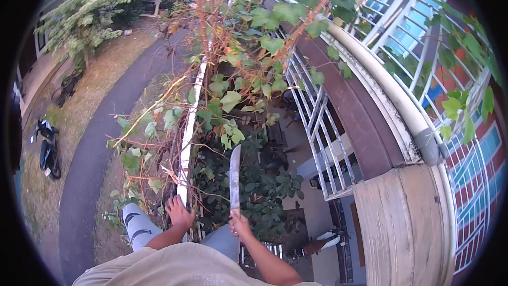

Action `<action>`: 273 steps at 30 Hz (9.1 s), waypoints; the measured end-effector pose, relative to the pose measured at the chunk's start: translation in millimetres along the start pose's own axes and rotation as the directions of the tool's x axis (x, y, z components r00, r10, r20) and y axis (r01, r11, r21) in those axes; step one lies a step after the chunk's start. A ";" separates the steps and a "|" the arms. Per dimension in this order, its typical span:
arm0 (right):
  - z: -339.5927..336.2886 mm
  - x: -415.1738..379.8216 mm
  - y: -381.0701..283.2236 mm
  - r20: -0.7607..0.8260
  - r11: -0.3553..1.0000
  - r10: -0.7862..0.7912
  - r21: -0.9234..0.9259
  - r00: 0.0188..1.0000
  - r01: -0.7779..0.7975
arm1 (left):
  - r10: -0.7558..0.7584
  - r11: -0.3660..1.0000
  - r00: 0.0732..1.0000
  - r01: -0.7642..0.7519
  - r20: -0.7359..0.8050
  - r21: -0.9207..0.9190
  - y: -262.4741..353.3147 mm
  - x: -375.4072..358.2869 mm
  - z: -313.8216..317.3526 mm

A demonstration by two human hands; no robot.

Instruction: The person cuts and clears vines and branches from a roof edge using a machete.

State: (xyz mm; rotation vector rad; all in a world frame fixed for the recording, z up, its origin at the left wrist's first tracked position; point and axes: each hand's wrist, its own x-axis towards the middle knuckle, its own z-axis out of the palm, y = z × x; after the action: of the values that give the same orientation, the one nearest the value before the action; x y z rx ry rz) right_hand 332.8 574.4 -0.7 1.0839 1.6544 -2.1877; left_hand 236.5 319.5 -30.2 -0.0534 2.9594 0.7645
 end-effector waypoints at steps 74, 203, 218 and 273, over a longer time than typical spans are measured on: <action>80.3 -21.1 -205.4 -0.230 0.576 -0.663 0.452 0.713 0.681 | 0.001 0.998 0.999 -0.004 -0.054 -0.061 -6.1 29.4 25.6; 367.7 316.2 -394.6 0.289 0.481 -0.775 -0.310 0.563 0.820 | -0.007 0.998 0.992 0.016 0.129 -0.063 -2.0 50.7 13.2; 93.2 148.3 -203.2 0.454 0.318 -0.533 -0.675 0.714 0.666 | -0.005 1.000 0.993 0.005 0.122 0.000 5.9 40.5 12.5; 85.9 370.0 -526.3 0.373 -0.139 -0.901 -0.733 0.222 0.666 | 0.298 0.935 0.863 -0.178 -0.409 0.307 345.5 605.5 -285.0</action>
State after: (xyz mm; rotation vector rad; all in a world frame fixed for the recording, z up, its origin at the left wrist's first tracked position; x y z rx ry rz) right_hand -258.2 784.6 166.1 -0.1984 3.6275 -0.9282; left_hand -406.2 475.8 329.9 0.1879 3.5385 0.4153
